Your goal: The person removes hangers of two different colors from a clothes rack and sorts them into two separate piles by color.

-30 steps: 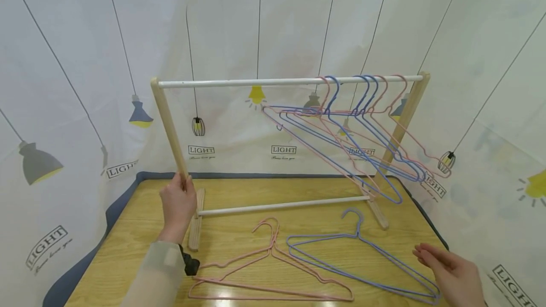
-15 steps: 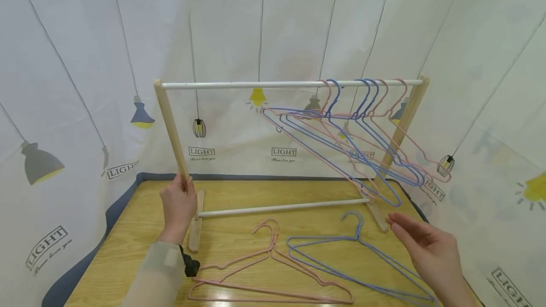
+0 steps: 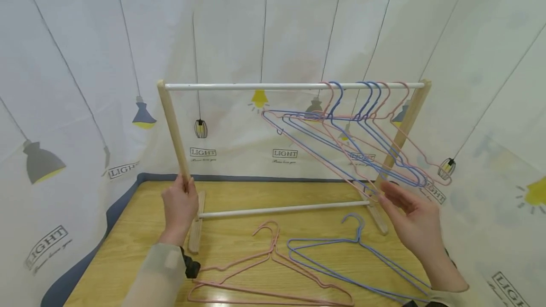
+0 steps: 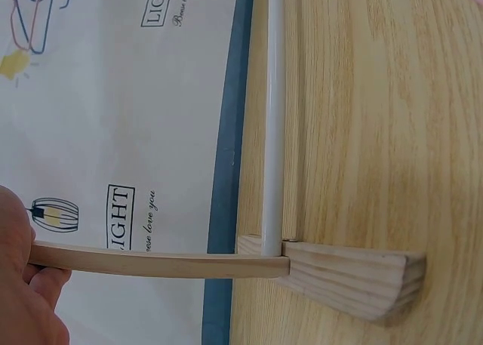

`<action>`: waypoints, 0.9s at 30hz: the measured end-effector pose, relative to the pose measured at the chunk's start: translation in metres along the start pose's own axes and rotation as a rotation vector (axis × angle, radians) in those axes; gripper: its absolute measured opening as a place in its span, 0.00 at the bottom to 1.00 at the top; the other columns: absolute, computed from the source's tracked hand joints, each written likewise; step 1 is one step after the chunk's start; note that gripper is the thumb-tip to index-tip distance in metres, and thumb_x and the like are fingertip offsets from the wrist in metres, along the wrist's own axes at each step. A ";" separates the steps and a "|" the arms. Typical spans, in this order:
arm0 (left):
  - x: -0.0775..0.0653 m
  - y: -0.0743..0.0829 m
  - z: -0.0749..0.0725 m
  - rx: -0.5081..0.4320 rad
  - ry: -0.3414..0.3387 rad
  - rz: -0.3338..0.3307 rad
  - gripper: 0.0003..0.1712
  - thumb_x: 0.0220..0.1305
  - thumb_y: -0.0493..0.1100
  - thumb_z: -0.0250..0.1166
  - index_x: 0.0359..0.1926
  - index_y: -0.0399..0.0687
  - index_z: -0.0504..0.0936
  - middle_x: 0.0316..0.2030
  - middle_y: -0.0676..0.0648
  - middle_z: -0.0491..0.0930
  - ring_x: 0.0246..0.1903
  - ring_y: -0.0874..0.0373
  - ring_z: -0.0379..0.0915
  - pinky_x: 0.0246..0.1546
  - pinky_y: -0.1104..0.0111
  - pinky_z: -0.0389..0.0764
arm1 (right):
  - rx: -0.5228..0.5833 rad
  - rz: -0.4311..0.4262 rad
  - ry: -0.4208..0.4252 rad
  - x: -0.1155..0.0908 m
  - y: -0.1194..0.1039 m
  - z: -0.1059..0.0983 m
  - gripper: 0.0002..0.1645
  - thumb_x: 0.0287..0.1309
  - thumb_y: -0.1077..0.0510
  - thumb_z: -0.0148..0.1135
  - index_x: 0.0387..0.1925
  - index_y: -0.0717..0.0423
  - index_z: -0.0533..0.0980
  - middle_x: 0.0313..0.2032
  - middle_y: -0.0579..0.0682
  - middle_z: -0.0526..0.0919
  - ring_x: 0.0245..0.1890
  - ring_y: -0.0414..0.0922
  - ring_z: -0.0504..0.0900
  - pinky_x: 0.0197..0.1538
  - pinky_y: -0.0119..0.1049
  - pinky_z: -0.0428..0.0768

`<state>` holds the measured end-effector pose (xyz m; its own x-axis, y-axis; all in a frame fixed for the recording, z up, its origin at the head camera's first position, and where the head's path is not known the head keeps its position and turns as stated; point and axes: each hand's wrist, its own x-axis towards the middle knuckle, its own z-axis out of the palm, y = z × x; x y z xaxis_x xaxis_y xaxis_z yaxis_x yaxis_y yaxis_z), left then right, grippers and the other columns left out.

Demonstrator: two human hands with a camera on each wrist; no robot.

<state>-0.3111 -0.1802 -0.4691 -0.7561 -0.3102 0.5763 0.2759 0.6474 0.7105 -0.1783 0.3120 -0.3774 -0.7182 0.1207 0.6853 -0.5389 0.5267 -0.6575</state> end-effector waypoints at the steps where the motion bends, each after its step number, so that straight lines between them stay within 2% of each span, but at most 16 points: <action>1: 0.000 0.000 0.000 0.002 0.000 -0.002 0.08 0.77 0.35 0.62 0.40 0.33 0.82 0.29 0.34 0.85 0.22 0.46 0.77 0.20 0.59 0.77 | -0.003 0.004 -0.003 0.001 0.004 0.002 0.22 0.56 0.81 0.71 0.53 0.72 0.84 0.48 0.43 0.89 0.46 0.32 0.87 0.50 0.25 0.80; 6: 0.001 -0.002 0.002 0.005 0.000 -0.012 0.07 0.78 0.35 0.61 0.41 0.34 0.82 0.30 0.34 0.85 0.23 0.45 0.78 0.20 0.58 0.78 | -0.034 0.041 -0.025 0.007 0.018 0.013 0.20 0.60 0.76 0.73 0.54 0.72 0.83 0.48 0.62 0.89 0.45 0.28 0.85 0.46 0.22 0.80; 7: 0.001 -0.001 0.002 0.004 0.001 -0.011 0.07 0.78 0.35 0.62 0.40 0.34 0.82 0.30 0.34 0.85 0.23 0.45 0.78 0.20 0.58 0.78 | -0.026 0.061 -0.031 0.008 0.020 0.015 0.19 0.61 0.74 0.72 0.54 0.72 0.83 0.48 0.62 0.88 0.45 0.27 0.85 0.45 0.22 0.80; 13: 0.000 -0.001 0.001 0.010 0.004 0.006 0.07 0.77 0.34 0.62 0.38 0.35 0.81 0.28 0.34 0.85 0.22 0.45 0.77 0.20 0.56 0.77 | 0.109 0.224 -0.049 0.014 0.026 0.028 0.17 0.71 0.68 0.66 0.57 0.74 0.81 0.48 0.50 0.90 0.44 0.29 0.87 0.46 0.25 0.82; 20: 0.000 0.000 0.002 0.024 0.001 0.006 0.07 0.76 0.33 0.62 0.36 0.36 0.79 0.26 0.36 0.83 0.20 0.47 0.73 0.18 0.59 0.74 | 0.130 0.288 -0.046 0.016 0.025 0.040 0.16 0.74 0.65 0.63 0.58 0.72 0.81 0.47 0.49 0.90 0.44 0.35 0.89 0.47 0.30 0.84; 24: 0.000 0.000 0.001 0.024 -0.003 0.005 0.08 0.77 0.33 0.62 0.36 0.36 0.79 0.26 0.35 0.83 0.20 0.46 0.73 0.19 0.58 0.74 | 0.156 0.288 -0.043 0.016 0.025 0.046 0.15 0.75 0.68 0.60 0.57 0.75 0.80 0.48 0.62 0.89 0.44 0.35 0.89 0.48 0.32 0.83; 27: 0.001 0.000 0.001 0.019 -0.005 0.005 0.07 0.77 0.33 0.62 0.37 0.36 0.79 0.28 0.35 0.84 0.21 0.46 0.75 0.20 0.57 0.76 | 0.165 0.265 0.001 0.017 0.023 0.050 0.14 0.76 0.71 0.56 0.56 0.77 0.80 0.48 0.73 0.85 0.42 0.35 0.89 0.48 0.34 0.84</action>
<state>-0.3119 -0.1802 -0.4692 -0.7574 -0.3037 0.5780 0.2685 0.6620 0.6997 -0.2254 0.2844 -0.3966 -0.8429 0.2366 0.4833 -0.3971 0.3325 -0.8554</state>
